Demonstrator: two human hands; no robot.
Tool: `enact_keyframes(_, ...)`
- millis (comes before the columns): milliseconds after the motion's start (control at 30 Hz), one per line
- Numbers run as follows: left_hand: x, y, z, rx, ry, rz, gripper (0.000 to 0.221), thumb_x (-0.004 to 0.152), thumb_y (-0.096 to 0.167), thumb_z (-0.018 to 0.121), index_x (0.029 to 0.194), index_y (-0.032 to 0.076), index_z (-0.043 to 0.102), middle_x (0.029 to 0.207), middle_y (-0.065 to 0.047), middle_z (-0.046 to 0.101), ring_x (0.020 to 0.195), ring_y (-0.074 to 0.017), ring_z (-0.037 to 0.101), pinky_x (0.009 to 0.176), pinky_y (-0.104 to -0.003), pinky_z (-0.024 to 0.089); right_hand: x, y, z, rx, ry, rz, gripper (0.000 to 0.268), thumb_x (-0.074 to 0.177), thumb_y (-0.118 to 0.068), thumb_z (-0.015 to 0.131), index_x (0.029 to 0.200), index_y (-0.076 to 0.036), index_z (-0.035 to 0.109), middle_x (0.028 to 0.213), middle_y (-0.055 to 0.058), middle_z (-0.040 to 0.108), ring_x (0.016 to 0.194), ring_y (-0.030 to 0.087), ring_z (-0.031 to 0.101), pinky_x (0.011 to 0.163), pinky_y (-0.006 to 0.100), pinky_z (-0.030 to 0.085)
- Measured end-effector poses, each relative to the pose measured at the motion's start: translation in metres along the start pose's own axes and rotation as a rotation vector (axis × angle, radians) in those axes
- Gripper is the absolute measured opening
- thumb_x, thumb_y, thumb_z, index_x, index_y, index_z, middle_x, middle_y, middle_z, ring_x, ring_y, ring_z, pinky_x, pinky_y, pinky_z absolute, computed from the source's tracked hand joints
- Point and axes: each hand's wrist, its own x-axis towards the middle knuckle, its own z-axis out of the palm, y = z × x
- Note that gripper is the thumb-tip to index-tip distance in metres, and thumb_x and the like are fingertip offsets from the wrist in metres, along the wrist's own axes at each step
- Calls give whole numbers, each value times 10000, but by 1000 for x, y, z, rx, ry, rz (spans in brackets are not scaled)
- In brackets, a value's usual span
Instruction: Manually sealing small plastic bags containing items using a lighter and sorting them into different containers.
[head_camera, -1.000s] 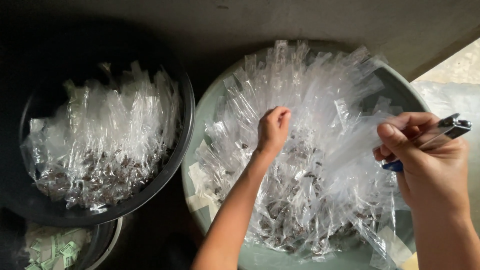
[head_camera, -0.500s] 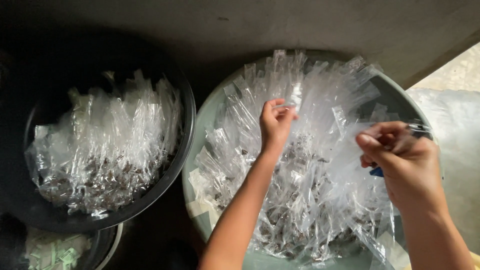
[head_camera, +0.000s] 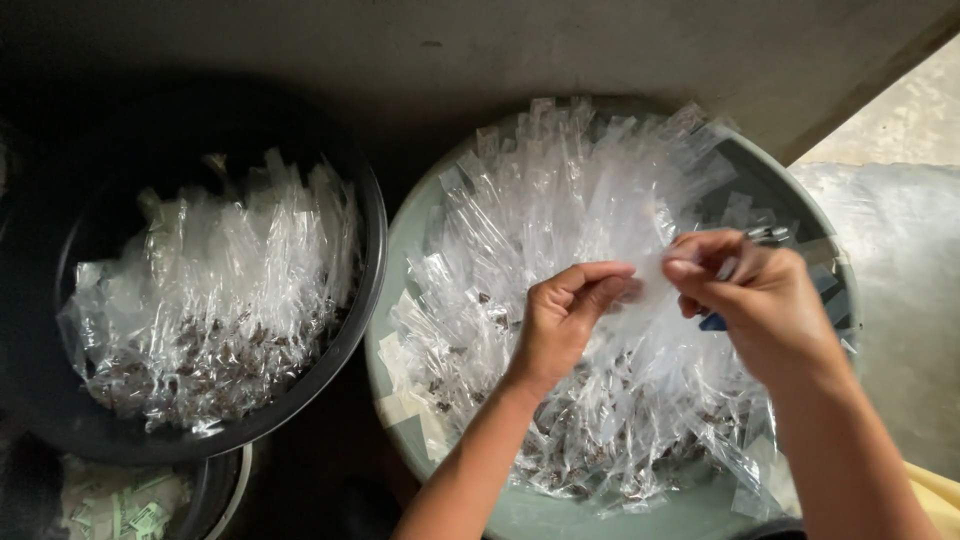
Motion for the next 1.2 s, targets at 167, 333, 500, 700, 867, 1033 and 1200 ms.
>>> enact_keyframes(167, -4, 3, -11, 106, -154, -5, 162, 989, 85, 632, 1137, 108, 692, 1052, -45, 752, 987, -144, 728, 926, -250, 615, 0, -15, -16, 208, -138, 63, 418, 809, -30, 751, 1212, 47, 671, 820, 120, 692, 610, 165, 647, 528, 242, 535)
enact_keyframes(333, -10, 17, -11, 306, -279, 23, 233, 951, -7, 647, 1142, 118, 691, 1166, -37, 737, 1058, -152, 718, 994, -266, 603, -2, -7, -19, 212, -192, 51, 127, 826, 7, 750, 931, 75, 731, 791, 178, 713, 578, 185, 643, 498, 243, 519)
enact_keyframes(500, -8, -11, 16, 412, -317, 33, 211, 1041, 335, 497, 1188, 189, 537, 1071, -46, 634, 980, -188, 625, 888, -385, 546, -6, -12, 0, -4, -161, -35, 89, 787, 59, 771, 854, 4, 755, 1010, 107, 714, 680, 131, 596, 509, 239, 449)
enact_keyframes(700, -19, -8, 30, 224, -206, -169, 280, 1096, 238, 422, 877, 129, 559, 623, 44, 480, 532, -87, 430, 478, -266, 375, 1, -1, -5, 208, -97, -4, 135, 841, -24, 773, 890, 9, 652, 664, 67, 589, 499, 110, 503, 420, 236, 407)
enact_keyframes(867, -22, -3, 34, 393, -112, -152, 421, 1111, 332, 396, 843, 97, 618, 622, -19, 577, 567, -121, 512, 560, -298, 447, 9, 23, 26, 422, 214, 156, 274, 950, -184, 693, 1187, -60, 636, 790, 21, 578, 607, 76, 503, 470, 216, 368)
enact_keyframes(1033, -17, -2, 10, 589, 44, -142, 408, 1080, 288, 423, 826, 47, 633, 554, -106, 611, 569, -244, 609, 610, -413, 522, -4, 7, 65, 636, 231, 330, 261, 924, -119, 756, 1124, 43, 713, 724, 86, 595, 578, 152, 569, 538, 239, 490)
enact_keyframes(1200, -27, -15, 13, 762, -98, -181, 208, 987, 173, 503, 862, 70, 635, 589, -127, 647, 616, -365, 691, 585, -488, 529, 3, 34, 59, 430, 278, 138, 559, 1027, -461, 698, 850, 67, 643, 650, 191, 578, 507, 270, 623, 416, 373, 499)
